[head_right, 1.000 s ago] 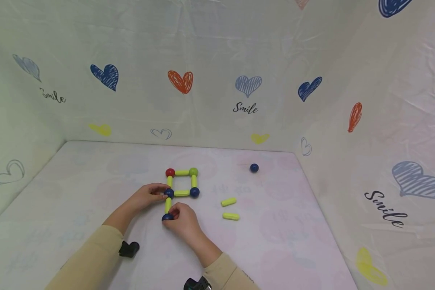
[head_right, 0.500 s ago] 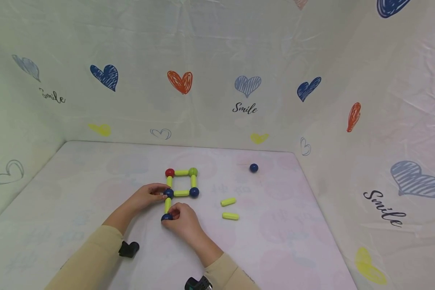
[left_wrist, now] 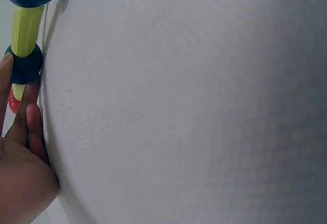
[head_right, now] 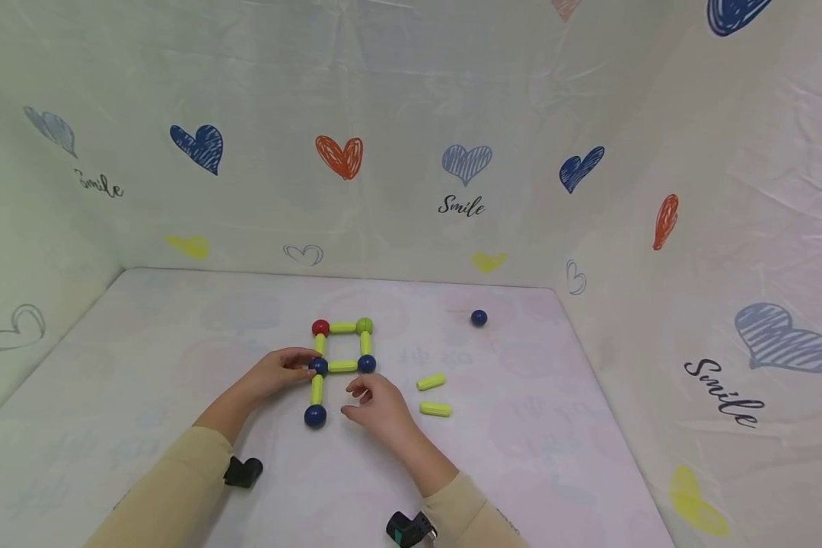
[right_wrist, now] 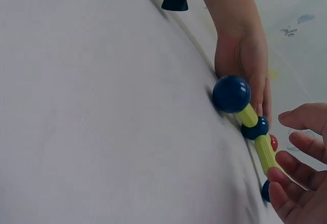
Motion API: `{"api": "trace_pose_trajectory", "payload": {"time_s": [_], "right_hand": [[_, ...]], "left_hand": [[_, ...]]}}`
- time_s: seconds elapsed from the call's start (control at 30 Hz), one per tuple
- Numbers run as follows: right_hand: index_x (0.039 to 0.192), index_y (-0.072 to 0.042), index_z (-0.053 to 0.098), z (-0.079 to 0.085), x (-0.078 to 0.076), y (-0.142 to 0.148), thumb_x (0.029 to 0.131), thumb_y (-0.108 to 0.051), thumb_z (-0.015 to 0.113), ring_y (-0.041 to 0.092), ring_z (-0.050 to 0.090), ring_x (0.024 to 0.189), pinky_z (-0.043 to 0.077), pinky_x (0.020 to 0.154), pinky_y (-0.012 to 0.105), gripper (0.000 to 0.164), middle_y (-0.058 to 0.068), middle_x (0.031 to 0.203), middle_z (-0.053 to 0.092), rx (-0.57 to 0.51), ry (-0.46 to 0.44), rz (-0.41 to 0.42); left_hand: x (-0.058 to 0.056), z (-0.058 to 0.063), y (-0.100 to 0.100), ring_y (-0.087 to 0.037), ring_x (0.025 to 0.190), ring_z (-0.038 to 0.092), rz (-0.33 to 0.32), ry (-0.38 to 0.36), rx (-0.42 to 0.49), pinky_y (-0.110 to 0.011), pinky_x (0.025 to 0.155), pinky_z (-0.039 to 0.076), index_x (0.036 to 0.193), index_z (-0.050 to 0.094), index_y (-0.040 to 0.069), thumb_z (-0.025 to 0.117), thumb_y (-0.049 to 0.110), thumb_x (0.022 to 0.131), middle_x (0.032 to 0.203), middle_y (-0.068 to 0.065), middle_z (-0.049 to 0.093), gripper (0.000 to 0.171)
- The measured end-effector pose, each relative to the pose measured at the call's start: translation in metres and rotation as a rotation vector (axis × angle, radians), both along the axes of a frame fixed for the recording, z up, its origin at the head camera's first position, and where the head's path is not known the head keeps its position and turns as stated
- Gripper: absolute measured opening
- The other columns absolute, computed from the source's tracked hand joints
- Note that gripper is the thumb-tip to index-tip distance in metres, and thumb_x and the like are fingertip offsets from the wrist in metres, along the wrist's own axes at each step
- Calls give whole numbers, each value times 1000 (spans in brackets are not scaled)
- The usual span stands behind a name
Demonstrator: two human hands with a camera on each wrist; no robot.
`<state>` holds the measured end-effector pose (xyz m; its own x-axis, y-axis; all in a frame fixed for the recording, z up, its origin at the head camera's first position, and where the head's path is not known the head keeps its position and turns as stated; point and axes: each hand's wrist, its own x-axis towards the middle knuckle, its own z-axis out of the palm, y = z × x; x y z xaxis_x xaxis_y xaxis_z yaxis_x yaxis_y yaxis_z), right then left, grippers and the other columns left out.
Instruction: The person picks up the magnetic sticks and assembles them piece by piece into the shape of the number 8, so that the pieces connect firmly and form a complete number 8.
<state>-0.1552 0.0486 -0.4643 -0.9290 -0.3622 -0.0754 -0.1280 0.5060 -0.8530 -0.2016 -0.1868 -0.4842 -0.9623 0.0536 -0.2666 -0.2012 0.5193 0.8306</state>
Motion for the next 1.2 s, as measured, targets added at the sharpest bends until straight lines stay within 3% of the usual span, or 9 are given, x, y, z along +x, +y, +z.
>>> {"api": "trace_pose_trajectory", "payload": {"time_s": [0.57, 0.87, 1.2], "right_hand": [[106, -8, 67, -5, -10, 56, 83, -16, 77, 17, 56, 90, 48, 75, 30, 26, -1, 99, 61, 74, 96, 39], [103, -9, 68, -1, -12, 77, 81, -10, 77, 17, 56, 88, 48, 75, 32, 24, 0, 96, 62, 112, 156, 8], [99, -10, 70, -4, -17, 103, 80, -8, 79, 17, 55, 89, 47, 78, 34, 21, -3, 96, 62, 157, 146, -28]], "left_hand": [[1, 3, 1, -27, 108, 51, 0, 7, -14, -45, 94, 43, 125, 66, 12, 71, 18, 90, 123, -11, 61, 36], [1, 1, 0, -28, 109, 51, -10, 11, -13, -45, 95, 43, 125, 66, 12, 70, 18, 91, 124, -11, 60, 36], [-1, -2, 0, -27, 107, 53, -20, 19, 9, -44, 93, 44, 125, 66, 10, 70, 17, 91, 123, -11, 62, 35]]}}
